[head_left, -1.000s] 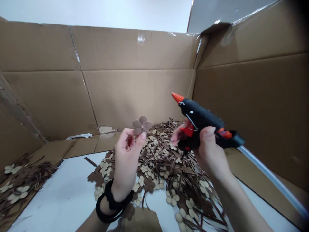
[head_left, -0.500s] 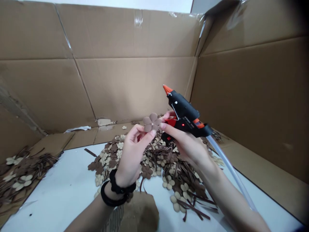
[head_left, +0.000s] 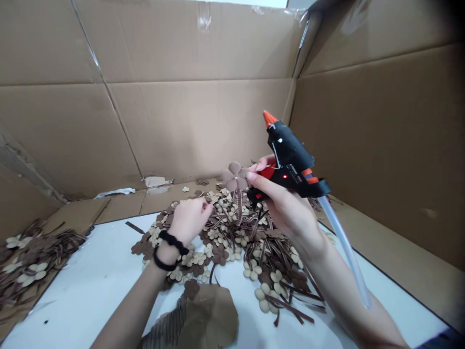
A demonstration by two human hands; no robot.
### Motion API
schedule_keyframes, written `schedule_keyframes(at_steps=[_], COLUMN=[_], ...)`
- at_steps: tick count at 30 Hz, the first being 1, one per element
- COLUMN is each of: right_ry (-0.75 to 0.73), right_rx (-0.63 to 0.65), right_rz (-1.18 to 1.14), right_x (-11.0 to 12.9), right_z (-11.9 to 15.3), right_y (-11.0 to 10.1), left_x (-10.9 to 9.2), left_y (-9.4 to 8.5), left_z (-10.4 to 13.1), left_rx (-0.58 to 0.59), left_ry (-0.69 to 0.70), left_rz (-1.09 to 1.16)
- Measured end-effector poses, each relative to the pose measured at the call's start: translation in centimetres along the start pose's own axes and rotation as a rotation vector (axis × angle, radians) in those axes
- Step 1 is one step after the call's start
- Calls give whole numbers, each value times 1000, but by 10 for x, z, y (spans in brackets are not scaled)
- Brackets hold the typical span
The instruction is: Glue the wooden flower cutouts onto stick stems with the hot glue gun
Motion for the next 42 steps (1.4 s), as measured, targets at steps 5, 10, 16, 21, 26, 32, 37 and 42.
schedule_keyframes(at_steps=[5,10,16,21,26,32,37,42], right_ry=[-1,-21,-26,-31,-20,-32,-38,-34], right_rx=[1,9,6,9,17,-11,-9,3], right_rz=[24,79,74,67,76,86,23,7], right_x=[-4,-3,-1,-3,-4,-4,-12,-17], right_z=[1,1,0,-1,0,1,3,8], right_y=[0,0,-1,-1,0,2,8,16], left_x=[22,39,56,47,51,33,-11,-29], left_y=[69,63,42,57,55,-23,-88,-84], left_z=[-18,-27,-30,-18,-24,-8,37,52], left_rx=[114,95,194,341,307,165,-141,-206], left_ry=[-67,-7,24,111,165,211,165,114], left_rz=[-240,-69,0,-129,-76,320,738,879])
Point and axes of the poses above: each hand's wrist, its own z-axis away from the middle knuckle, its own y-axis out of the palm, x = y × z, the point moved 5 cm from there along -z, towards the middle knuckle, and after that the axes turned 2 degrees about x, right-handed, at the moved point
